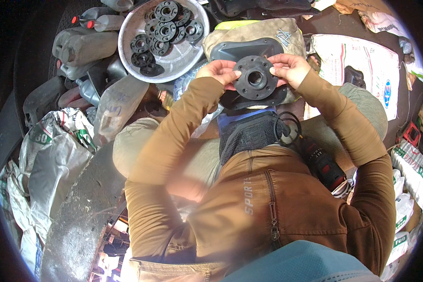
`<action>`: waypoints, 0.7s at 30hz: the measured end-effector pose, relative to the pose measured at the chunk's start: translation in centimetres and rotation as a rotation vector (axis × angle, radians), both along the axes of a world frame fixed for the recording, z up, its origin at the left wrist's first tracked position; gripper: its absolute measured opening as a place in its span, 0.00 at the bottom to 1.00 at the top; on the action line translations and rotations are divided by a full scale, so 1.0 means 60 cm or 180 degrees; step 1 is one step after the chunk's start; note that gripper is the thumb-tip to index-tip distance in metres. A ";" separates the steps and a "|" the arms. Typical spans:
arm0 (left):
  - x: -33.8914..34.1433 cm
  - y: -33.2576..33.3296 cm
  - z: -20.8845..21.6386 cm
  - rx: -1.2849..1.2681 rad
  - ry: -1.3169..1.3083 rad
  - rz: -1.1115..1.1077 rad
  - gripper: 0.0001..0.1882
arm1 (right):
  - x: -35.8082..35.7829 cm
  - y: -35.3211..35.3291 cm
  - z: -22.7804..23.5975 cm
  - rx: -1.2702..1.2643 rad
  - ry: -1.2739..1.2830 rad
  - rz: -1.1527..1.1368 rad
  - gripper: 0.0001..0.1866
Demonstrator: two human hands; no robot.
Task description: The person sits on the floor and uses a cordless drill to fasten screws into a black plastic housing. They repeatedly pick up small circular parts from a white bowl, place them into the housing, and secure them with the drill.
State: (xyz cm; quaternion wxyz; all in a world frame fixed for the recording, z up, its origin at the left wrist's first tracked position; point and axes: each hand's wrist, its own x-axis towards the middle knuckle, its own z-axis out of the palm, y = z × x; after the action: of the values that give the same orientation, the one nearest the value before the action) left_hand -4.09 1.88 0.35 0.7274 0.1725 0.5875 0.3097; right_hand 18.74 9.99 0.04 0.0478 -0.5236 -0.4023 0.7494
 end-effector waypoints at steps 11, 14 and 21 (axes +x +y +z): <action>-0.002 0.000 -0.004 0.0031 0.0135 0.0006 0.17 | -0.002 -0.001 0.004 -0.0038 0.0104 -0.0048 0.17; -0.005 0.001 -0.003 0.0031 0.0052 -0.0048 0.17 | 0.000 -0.001 0.004 0.0005 0.0072 0.0004 0.17; -0.005 0.001 -0.003 -0.0001 0.0032 -0.0055 0.16 | -0.001 0.001 0.003 -0.0013 0.0124 -0.0002 0.17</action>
State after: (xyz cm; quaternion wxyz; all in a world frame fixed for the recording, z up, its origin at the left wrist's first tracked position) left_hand -4.41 1.95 0.15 0.7271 0.1790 0.5897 0.3025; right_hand 18.69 10.08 0.21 0.0548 -0.5092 -0.3996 0.7603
